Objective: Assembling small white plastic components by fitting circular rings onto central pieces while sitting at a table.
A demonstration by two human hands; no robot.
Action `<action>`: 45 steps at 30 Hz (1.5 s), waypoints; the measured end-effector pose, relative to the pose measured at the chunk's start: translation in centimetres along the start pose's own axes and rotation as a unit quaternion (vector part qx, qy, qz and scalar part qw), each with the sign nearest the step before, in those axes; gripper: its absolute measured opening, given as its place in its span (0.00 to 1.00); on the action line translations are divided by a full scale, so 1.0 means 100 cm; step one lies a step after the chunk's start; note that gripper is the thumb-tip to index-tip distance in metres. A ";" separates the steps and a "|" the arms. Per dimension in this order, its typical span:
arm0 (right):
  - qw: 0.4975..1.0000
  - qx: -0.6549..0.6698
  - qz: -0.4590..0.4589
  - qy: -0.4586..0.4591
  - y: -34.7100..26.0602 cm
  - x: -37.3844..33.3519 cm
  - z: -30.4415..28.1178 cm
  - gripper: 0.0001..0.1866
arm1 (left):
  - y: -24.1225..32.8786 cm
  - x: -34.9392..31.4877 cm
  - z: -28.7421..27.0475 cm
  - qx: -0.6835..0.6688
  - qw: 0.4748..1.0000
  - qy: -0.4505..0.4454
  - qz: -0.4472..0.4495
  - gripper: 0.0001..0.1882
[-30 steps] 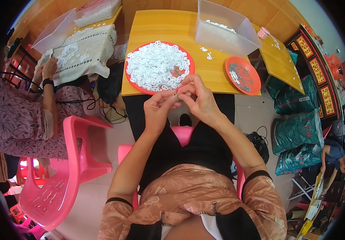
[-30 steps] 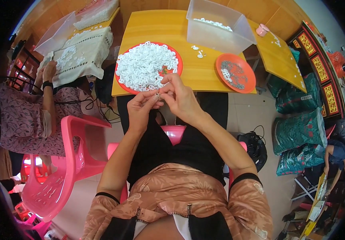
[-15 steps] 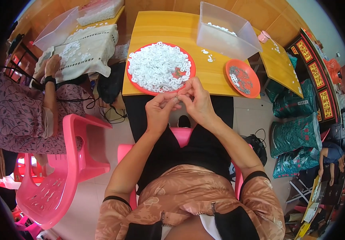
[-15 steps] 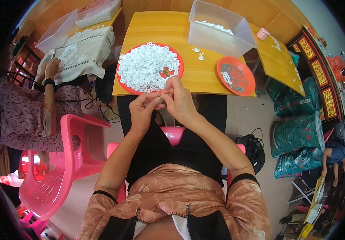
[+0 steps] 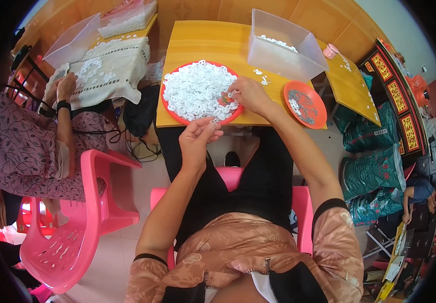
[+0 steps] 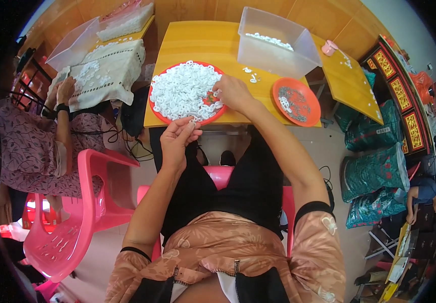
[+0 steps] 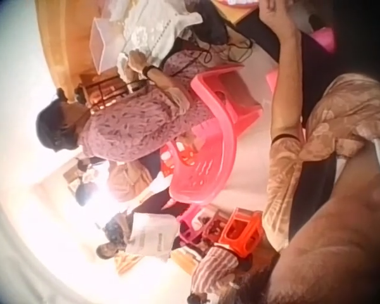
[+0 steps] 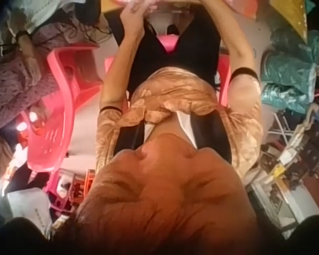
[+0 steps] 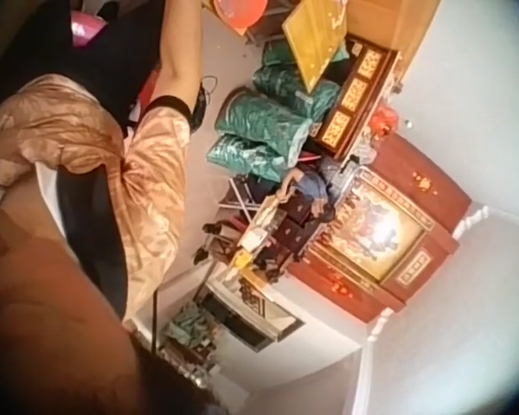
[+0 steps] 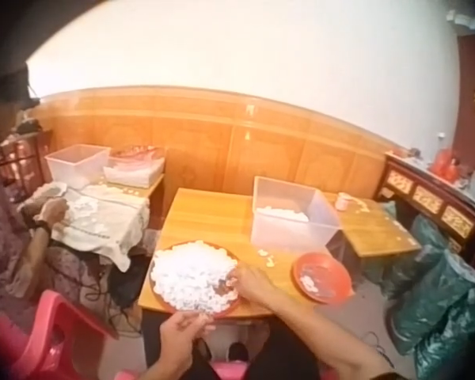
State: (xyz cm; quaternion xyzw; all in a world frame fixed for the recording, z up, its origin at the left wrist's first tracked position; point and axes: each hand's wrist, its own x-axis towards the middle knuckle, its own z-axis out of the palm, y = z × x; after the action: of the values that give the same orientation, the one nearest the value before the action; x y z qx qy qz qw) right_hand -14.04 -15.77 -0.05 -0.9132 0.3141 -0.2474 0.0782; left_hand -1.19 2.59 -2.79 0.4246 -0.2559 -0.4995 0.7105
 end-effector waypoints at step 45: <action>0.860 0.469 0.196 -0.036 -0.089 -0.063 -0.023 0.11 | 0.003 -0.006 0.004 0.050 0.996 -0.027 0.065 0.08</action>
State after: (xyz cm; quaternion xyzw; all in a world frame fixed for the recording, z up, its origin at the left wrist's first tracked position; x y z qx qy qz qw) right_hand -14.66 -4.84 2.10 -0.6966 0.3300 -0.3118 0.5555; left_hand -1.53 3.06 -2.28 0.4284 -0.3262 -0.4503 0.7123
